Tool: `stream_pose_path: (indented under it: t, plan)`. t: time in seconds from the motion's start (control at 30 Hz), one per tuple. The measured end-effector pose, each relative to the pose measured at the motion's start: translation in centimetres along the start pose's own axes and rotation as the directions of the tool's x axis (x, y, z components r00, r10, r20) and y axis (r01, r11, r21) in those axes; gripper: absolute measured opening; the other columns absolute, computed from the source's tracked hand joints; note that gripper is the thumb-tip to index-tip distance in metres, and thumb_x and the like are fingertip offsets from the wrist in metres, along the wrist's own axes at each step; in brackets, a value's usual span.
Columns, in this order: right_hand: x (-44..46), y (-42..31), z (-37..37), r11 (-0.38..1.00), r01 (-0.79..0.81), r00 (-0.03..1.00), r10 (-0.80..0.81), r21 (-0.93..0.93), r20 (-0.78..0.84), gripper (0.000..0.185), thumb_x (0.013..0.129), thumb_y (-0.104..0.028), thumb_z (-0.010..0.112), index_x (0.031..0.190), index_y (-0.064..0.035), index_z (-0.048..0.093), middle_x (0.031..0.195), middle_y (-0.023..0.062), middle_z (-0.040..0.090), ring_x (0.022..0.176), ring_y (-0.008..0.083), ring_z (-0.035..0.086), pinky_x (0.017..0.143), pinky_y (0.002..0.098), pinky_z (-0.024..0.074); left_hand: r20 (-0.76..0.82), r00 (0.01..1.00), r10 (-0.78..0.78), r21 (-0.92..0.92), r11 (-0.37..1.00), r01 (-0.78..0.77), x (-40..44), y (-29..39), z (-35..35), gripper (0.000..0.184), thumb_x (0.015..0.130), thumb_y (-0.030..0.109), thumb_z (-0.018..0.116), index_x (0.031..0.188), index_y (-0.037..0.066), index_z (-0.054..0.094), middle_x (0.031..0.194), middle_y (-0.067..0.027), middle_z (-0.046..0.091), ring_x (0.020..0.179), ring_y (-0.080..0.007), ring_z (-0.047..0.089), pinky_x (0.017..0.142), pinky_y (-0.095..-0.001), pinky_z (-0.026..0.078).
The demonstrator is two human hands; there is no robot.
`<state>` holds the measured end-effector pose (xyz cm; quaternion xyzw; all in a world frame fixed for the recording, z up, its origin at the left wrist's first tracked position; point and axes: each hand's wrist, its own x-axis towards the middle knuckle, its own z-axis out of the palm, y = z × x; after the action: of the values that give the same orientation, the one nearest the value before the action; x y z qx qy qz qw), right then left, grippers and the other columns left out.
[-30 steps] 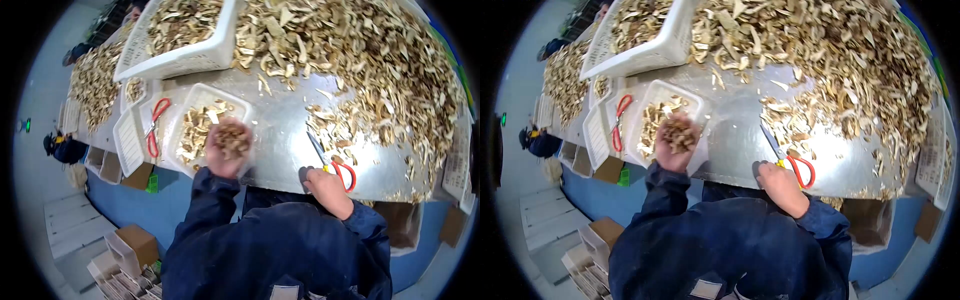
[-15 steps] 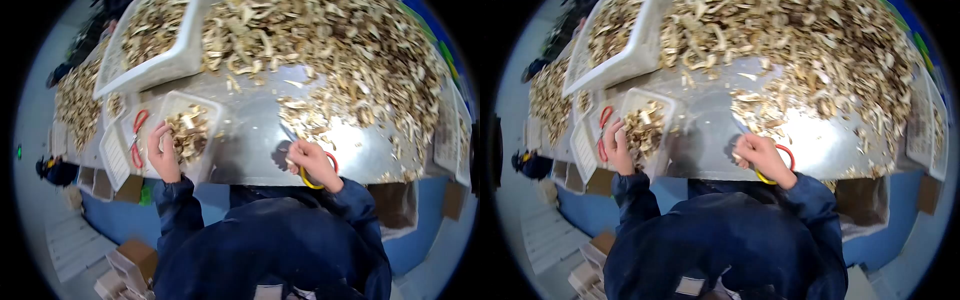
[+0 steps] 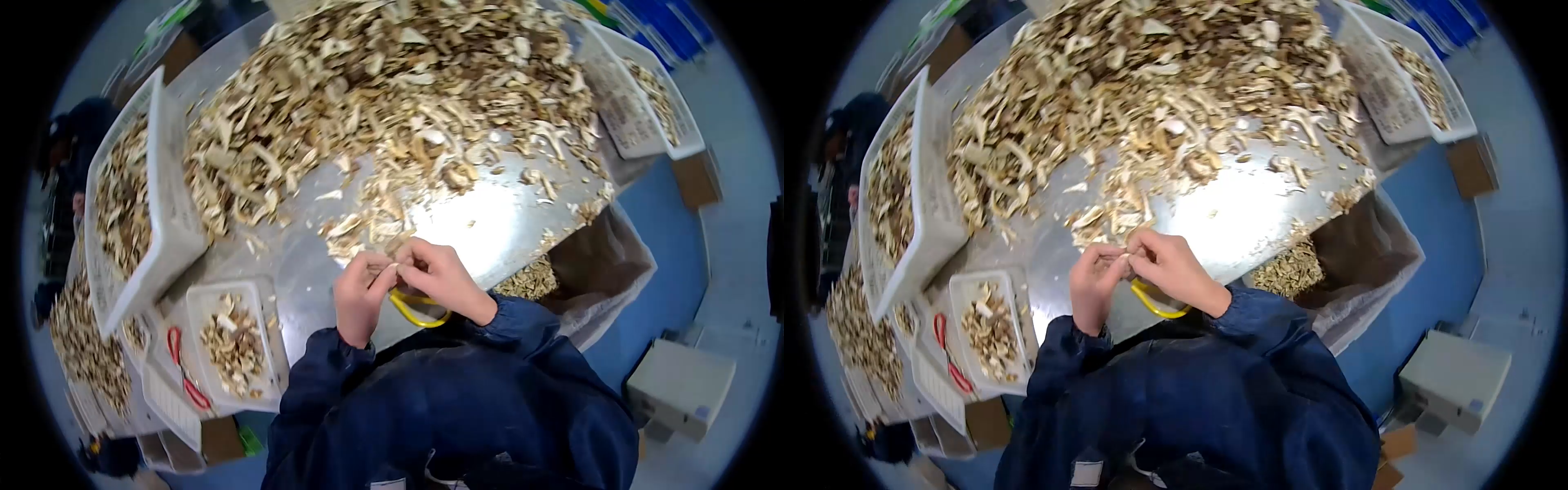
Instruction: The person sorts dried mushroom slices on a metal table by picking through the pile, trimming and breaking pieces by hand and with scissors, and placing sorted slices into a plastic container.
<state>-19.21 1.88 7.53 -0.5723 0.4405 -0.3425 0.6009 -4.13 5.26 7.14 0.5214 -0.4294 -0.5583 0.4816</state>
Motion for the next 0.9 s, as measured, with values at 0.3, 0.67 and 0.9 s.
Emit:
stream_pose_path:
  t: [0.3, 0.67, 0.9]
  plan:
    - [-0.1, 1.8, -5.7, 0.984, -0.048, 0.971, 0.005, -0.171, -0.239, 0.008, 0.081, -0.008, 0.058, 0.08, -0.0001, 0.056, 0.06, 0.001, 0.055, 0.054, 0.0046, 0.048, 0.051, 0.0212, 0.0391, 0.206, 0.975, -0.085, 0.063, 0.995, 0.073, 5.2, -1.2, 4.9, 0.017, 0.084, 0.003, 0.061, 0.1, -0.002, 0.057, 0.087, -0.008, 0.061, 0.075, -0.0119, 0.061, 0.066, -0.0243, 0.049]
    - [5.4, 2.7, -10.7, 0.562, -0.204, 0.891, -0.233, -0.802, -0.39, 0.015, 0.08, -0.018, 0.058, 0.089, -0.0063, 0.061, 0.077, 0.0131, 0.062, 0.073, 0.0321, 0.06, 0.063, 0.0401, 0.0474, 0.318, 0.948, -0.019, -0.37, 0.918, 0.142, 7.0, -4.1, 4.1, 0.037, 0.089, 0.009, 0.052, 0.125, 0.0, 0.046, 0.109, -0.0092, 0.052, 0.083, -0.0131, 0.051, 0.068, -0.024, 0.043]
    - [5.6, 2.1, -9.8, 0.97, -0.214, 0.89, 0.144, -0.117, -0.433, 0.02, 0.085, -0.017, 0.056, 0.087, 0.0022, 0.061, 0.058, -0.0017, 0.049, 0.051, 0.0053, 0.044, 0.048, 0.0212, 0.0341, 0.451, 0.893, 0.004, -0.683, 0.646, 0.342, 8.0, -4.4, 3.6, 0.074, 0.088, 0.015, 0.055, 0.145, 0.006, 0.009, 0.148, -0.0155, 0.019, 0.136, -0.0268, 0.022, 0.111, -0.0404, 0.019]
